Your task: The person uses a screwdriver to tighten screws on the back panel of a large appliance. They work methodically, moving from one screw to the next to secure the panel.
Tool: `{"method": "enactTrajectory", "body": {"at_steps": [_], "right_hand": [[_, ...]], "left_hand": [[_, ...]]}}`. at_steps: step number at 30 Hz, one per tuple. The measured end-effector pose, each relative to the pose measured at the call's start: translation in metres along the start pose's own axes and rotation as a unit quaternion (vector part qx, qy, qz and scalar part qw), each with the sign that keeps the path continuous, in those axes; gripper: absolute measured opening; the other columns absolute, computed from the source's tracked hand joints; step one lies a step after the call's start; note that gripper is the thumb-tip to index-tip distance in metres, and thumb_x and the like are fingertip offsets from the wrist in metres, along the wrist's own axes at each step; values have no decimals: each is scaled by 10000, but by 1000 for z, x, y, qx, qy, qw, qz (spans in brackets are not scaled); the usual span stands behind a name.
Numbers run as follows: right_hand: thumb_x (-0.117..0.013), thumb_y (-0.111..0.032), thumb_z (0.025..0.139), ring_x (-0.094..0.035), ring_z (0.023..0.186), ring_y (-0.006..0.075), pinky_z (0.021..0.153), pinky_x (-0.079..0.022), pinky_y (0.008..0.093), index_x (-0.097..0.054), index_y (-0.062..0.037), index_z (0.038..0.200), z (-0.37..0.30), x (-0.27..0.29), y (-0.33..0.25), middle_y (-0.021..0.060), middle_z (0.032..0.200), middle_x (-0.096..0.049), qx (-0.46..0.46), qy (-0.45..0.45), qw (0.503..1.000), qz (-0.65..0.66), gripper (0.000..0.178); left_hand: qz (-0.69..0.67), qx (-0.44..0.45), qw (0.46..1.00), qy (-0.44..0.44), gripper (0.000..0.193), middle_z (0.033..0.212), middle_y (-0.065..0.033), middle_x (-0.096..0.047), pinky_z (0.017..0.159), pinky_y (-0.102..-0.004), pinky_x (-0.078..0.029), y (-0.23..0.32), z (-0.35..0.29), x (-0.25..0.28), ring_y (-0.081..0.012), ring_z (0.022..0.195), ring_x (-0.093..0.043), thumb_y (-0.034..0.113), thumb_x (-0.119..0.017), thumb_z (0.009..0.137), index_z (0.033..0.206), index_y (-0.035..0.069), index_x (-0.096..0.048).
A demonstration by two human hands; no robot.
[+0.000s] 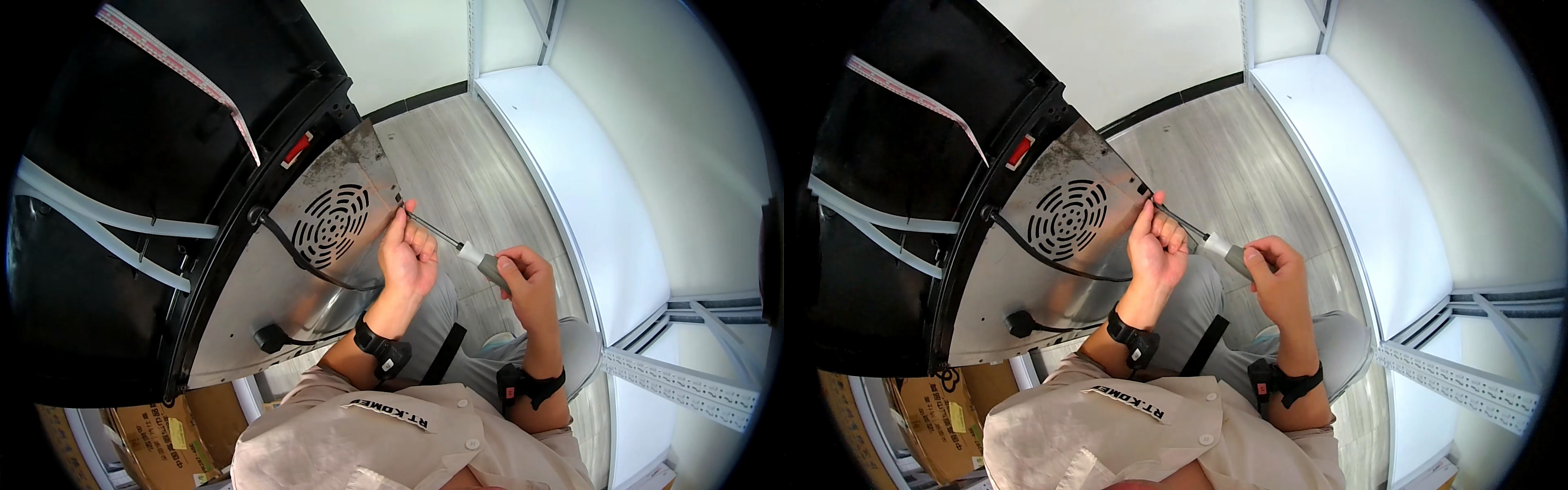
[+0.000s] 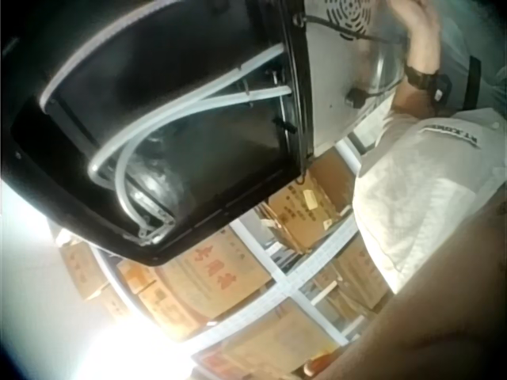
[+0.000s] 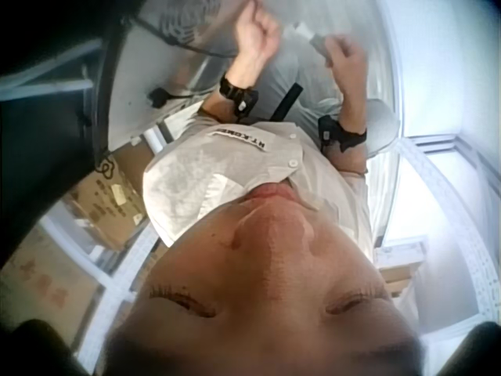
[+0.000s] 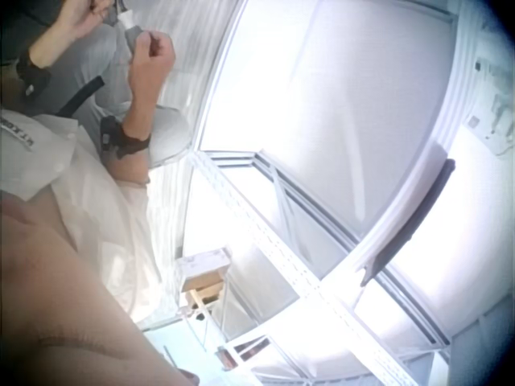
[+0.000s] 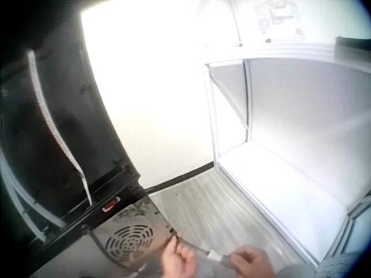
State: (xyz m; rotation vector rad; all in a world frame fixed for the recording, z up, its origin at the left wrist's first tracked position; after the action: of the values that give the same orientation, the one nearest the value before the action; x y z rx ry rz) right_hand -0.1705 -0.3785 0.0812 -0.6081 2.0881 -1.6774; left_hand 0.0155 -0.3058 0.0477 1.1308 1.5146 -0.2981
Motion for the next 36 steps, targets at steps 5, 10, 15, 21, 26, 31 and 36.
{"method": "enactTrajectory", "body": {"at_steps": [5, 10, 15, 21, 26, 31, 36], "right_hand": [[-629, -146, 896, -496, 527, 59, 489, -394, 228, -651, -4, 900, -1, 5, 0, 23, 714, -626, 15, 13, 1000, -15, 143], [-635, -146, 886, -496, 524, 58, 485, -383, 228, -651, -4, 889, -3, 17, -5, 18, 704, -622, 3, 14, 999, -43, 143], [-630, -139, 881, -508, 551, 56, 501, -383, 231, -650, -4, 876, -1, 24, -4, 15, 712, -624, 2, 46, 998, -49, 137], [-628, -136, 878, -579, 690, 86, 624, -442, 259, -646, 6, 853, 2, 16, 6, 28, 741, -643, 4, 41, 997, -70, 146], [-626, -126, 871, -594, 697, 104, 640, -453, 267, -645, 12, 848, 6, 13, 14, 49, 730, -643, 21, 62, 992, -112, 141], [-633, -141, 862, -596, 678, 121, 626, -452, 274, -656, 14, 857, 7, 4, 21, 65, 722, -651, 14, 54, 989, -135, 156], [-634, -183, 866, -596, 665, 136, 619, -454, 290, -661, 18, 870, 11, -2, 32, 76, 723, -656, 12, 54, 988, -146, 203]], "left_hand": [[23, -8, 999, 24, 180, 580, 64, -264, 451, -247, -224, -1, 0, -3, -68, 490, -238, 212, -530, 981, 1021, 48, -592], [26, -11, 998, 51, 127, 586, 52, -303, 446, -259, -226, -3, -1, 8, -88, 489, -253, 187, -518, 923, 897, 70, -562], [7, 55, 998, 3, 214, 574, 30, -353, 437, -272, -243, -8, 1, 26, -110, 481, -287, 230, -446, 926, 751, 109, -472], [26, 106, 994, 2, 186, 577, 8, -367, 437, -277, -254, -17, 1, 33, -122, 483, -302, 205, -411, 873, 714, 113, -434], [47, 110, 993, 7, 139, 595, -7, -378, 443, -275, -262, -22, 3, 40, -128, 493, -312, 177, -405, 833, 721, 105, -445], [53, 138, 989, -16, 183, 612, -15, -397, 450, -279, -271, -27, 7, 59, -135, 505, -330, 210, -401, 853, 744, 89, -484], [87, 122, 988, 48, 278, 637, 6, -430, 460, -260, -270, -25, 10, 60, -113, 516, -343, 265, -388, 989, 854, 91, -558]]}}
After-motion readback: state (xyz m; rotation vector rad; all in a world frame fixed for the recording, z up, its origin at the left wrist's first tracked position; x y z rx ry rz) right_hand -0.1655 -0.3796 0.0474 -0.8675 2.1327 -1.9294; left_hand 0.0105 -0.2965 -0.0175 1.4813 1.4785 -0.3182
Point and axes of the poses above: each hand's wrist, its own z-axis towards the middle knuckle, its own x-axis out of the back of the hand, y = z × x, the point moved 1 cm from there along z, towards the middle knuckle
